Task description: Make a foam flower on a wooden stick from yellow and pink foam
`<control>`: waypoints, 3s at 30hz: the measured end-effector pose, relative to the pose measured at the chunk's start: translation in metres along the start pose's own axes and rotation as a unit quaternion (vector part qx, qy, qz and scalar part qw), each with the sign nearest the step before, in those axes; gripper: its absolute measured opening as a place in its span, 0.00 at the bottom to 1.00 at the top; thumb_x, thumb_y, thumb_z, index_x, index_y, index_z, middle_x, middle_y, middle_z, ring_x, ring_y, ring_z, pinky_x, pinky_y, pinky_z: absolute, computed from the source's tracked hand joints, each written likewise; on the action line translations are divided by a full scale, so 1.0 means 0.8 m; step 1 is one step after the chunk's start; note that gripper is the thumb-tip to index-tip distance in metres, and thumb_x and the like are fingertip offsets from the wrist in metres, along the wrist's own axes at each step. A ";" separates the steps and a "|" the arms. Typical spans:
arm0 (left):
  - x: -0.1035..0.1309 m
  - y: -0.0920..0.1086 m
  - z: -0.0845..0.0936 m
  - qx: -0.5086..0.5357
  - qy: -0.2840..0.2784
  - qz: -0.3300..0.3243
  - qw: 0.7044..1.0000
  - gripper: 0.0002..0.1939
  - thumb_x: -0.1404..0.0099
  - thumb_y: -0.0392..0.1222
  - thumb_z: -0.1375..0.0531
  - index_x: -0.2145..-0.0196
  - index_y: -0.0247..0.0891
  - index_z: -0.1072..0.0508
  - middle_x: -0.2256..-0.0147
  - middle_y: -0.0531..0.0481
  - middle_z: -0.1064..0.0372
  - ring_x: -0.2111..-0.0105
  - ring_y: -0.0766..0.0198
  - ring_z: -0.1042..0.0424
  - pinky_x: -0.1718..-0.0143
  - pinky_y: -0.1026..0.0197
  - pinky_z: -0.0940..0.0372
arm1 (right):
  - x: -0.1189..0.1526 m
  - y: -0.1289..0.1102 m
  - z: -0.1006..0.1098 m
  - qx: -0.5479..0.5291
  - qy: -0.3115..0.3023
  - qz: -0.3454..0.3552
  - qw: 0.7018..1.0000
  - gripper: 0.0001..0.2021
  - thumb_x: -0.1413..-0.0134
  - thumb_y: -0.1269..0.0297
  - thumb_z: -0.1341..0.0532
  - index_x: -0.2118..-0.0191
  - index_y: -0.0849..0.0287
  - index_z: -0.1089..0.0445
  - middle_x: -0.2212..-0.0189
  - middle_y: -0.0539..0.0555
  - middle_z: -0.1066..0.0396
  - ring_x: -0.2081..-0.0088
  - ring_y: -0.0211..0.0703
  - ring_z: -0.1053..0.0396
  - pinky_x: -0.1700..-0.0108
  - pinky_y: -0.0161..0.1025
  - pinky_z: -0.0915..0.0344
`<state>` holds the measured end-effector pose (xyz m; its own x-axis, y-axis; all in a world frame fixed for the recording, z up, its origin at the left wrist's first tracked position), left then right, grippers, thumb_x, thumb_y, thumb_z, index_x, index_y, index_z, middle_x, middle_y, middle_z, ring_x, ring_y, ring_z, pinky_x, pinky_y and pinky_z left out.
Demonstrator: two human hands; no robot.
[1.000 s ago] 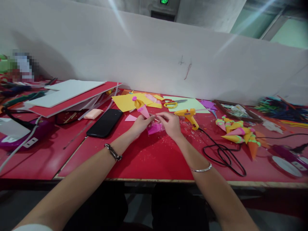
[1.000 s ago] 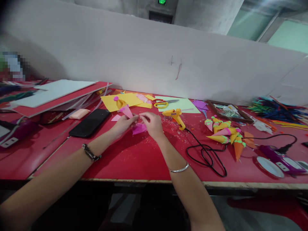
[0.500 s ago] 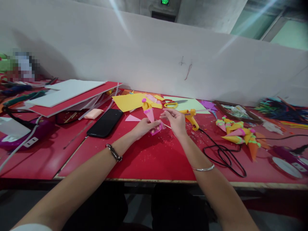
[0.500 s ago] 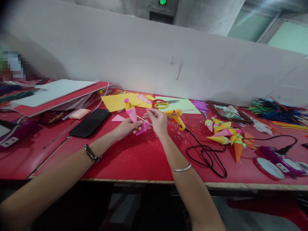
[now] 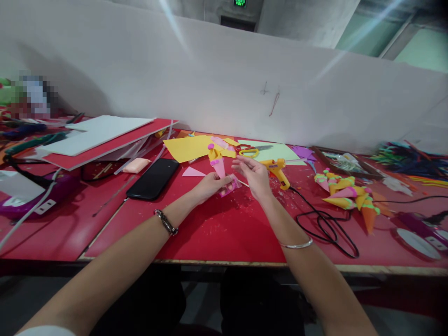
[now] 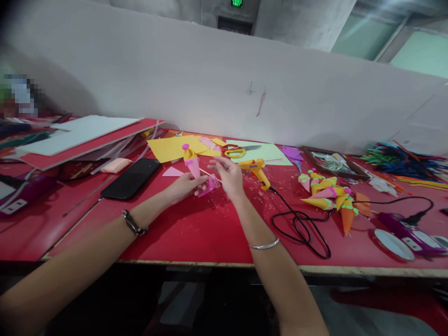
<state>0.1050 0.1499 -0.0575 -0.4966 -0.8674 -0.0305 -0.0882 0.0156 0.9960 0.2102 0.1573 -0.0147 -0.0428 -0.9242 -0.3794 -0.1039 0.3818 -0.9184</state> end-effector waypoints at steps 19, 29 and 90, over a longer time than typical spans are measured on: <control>0.000 0.000 -0.004 0.004 -0.020 -0.003 1.000 0.11 0.44 0.45 0.42 0.73 0.33 0.29 0.79 0.52 0.34 0.84 0.76 0.41 0.83 0.71 0.46 | 0.002 -0.008 0.003 0.045 0.012 0.017 0.999 0.11 0.52 0.57 0.43 0.69 0.59 0.32 0.78 0.48 0.31 0.78 0.32 0.33 0.70 0.33 0.34; 0.002 -0.002 -0.008 -0.012 -0.033 0.010 0.999 0.13 0.45 0.47 0.42 0.75 0.32 0.31 0.79 0.52 0.34 0.84 0.76 0.40 0.83 0.71 0.46 | 0.001 -0.011 0.001 0.046 0.008 0.031 0.998 0.11 0.52 0.62 0.43 0.63 0.56 0.30 0.67 0.51 0.28 0.65 0.37 0.30 0.59 0.38 0.34; 0.017 0.004 -0.038 -0.062 -0.117 0.027 0.991 0.11 0.42 0.41 0.43 0.77 0.31 0.34 0.83 0.55 0.36 0.87 0.76 0.40 0.84 0.71 0.47 | 0.016 -0.013 -0.039 -0.007 -0.069 0.001 0.998 0.17 0.57 0.65 0.39 0.57 0.51 0.38 0.57 0.51 0.36 0.56 0.38 0.36 0.54 0.38 0.36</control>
<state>0.1243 0.1232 -0.0520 -0.6851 -0.7282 0.0198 0.0437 -0.0140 0.9989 0.1798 0.1415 -0.0062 0.0944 -0.9139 -0.3948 -0.1187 0.3834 -0.9159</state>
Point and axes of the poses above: each hand's wrist, its own x-axis away from the middle knuckle, its own z-axis out of the back of the hand, y = z × x, the point moved 9 cm from there along -x, towards the middle knuckle
